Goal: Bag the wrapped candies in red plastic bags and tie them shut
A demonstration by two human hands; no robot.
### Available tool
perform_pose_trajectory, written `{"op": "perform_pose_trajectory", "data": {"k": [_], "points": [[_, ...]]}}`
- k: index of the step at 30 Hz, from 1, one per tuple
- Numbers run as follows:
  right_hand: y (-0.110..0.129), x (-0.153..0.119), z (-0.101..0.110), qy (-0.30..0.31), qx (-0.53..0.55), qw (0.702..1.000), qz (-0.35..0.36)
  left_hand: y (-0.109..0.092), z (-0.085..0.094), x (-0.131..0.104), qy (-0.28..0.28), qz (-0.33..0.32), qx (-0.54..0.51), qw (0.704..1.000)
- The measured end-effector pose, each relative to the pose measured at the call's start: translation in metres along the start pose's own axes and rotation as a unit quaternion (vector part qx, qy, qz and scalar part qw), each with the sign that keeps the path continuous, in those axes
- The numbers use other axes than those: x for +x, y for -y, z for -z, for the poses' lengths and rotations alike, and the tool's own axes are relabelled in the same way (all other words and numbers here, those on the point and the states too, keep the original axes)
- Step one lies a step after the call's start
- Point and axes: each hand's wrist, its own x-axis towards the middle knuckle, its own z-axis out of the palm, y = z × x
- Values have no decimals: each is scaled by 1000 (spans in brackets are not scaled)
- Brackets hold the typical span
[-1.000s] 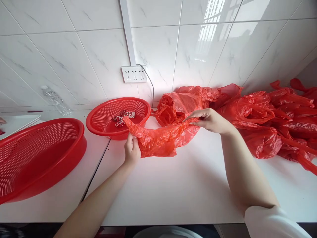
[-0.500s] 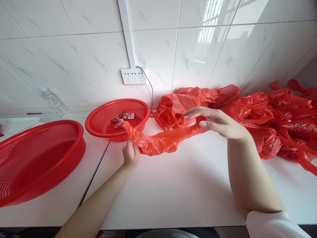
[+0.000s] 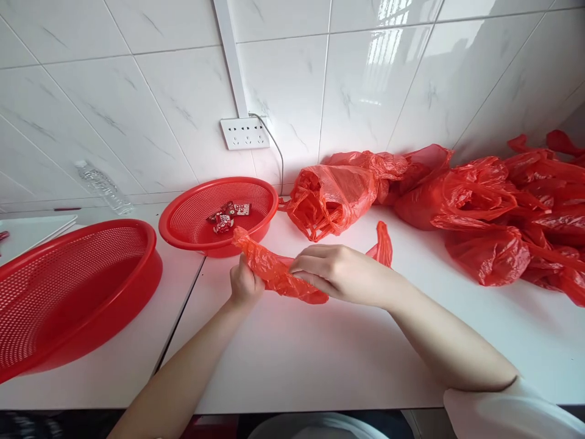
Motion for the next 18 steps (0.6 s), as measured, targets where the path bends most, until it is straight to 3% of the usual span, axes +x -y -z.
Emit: {"op": "perform_pose_trajectory", "data": {"k": [3,7,10,12,14,16,18], "points": [[-4,4,-11,14,22,995,-99,-9,2,3,-38,-10,20,999],[-23,10,-27,116,58,973,-191,-17,3,7,-57,-29,46,997],[-32,13,-37,183,4,942,-281,-21,6,13,-81,-89,57,991],[-33,14,-42,184,-30,932,-311,-30,11,18,-131,-183,65,972],[-32,14,-45,158,-49,942,-291,-45,17,20,-154,-326,73,930],[-31,14,-46,155,-54,957,-240,-64,19,17,-97,-457,86,880],[-32,12,-47,184,-28,967,-173,-83,18,10,-7,-515,126,848]]}}
